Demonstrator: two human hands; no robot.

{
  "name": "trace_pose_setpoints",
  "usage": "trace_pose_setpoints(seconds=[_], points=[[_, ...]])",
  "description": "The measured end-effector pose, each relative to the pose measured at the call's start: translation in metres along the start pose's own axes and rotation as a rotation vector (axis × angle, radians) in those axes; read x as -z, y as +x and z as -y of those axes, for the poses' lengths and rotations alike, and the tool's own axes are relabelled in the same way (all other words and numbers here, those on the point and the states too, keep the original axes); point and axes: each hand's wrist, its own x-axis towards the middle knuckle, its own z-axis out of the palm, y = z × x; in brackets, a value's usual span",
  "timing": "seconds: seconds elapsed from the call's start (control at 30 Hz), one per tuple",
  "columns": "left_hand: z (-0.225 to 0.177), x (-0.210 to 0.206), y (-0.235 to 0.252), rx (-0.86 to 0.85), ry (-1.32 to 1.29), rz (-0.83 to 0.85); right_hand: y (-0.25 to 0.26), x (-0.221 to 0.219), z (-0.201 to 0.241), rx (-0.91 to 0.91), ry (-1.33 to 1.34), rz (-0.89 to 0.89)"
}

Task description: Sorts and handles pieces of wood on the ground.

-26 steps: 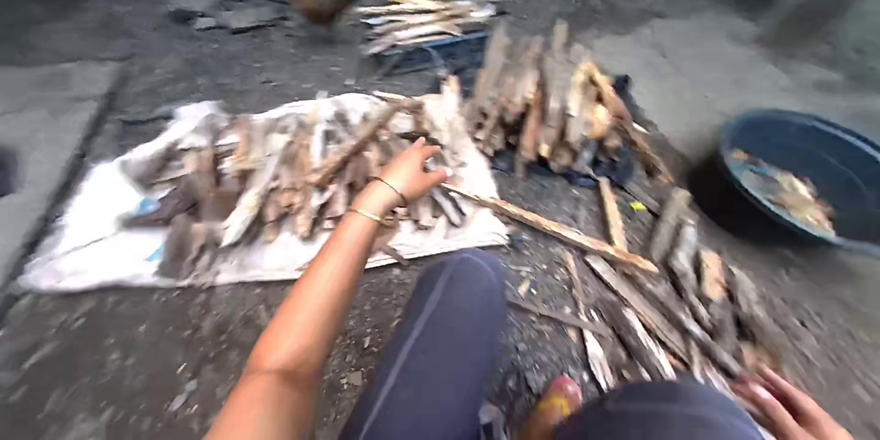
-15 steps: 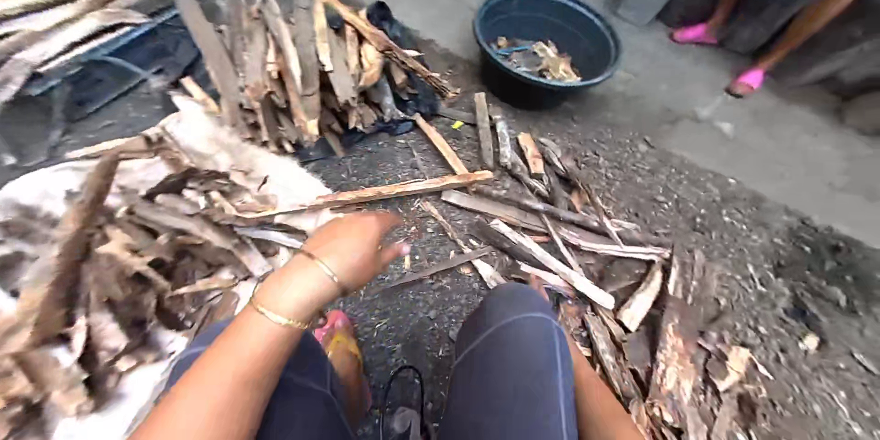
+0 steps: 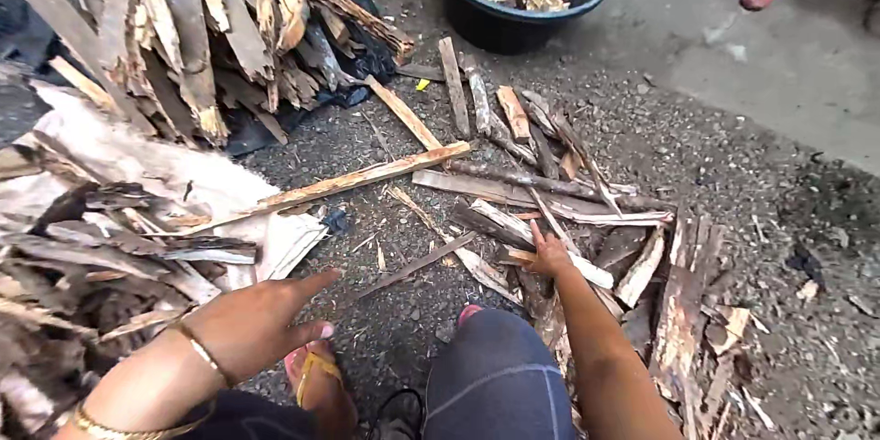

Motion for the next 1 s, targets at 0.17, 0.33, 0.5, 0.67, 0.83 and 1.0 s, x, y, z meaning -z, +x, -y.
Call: trace_pose_setpoints(seconds=[0.17,0.33,0.5,0.67,0.83,1.0], points=[[-0.004,0.002,0.0,-0.03,-0.004,-0.04,-0.002,-0.001,-0.006,-0.007,0.106,0.027],[-0.018,0.004,-0.006,-0.012,0.032,0.009,-0.007,-0.001,-0.002,-0.063,0.201,0.065],[-0.028,0.01,-0.014,0.024,0.022,0.055,-0.01,-0.005,0.014,-0.065,0.048,0.14],[-0.024,0.01,-0.013,0.019,0.02,0.055,-0.008,-0.02,0.025,-0.102,0.158,0.146],[-0.026,0.012,-0.016,-0.02,-0.014,0.015,-0.024,-0.046,0.024,-0.049,0.358,-0.029],[-0.025,0.008,-0.023,-0.066,-0.07,-0.086,-0.058,-0.057,0.033,0.221,0.605,-0.382]])
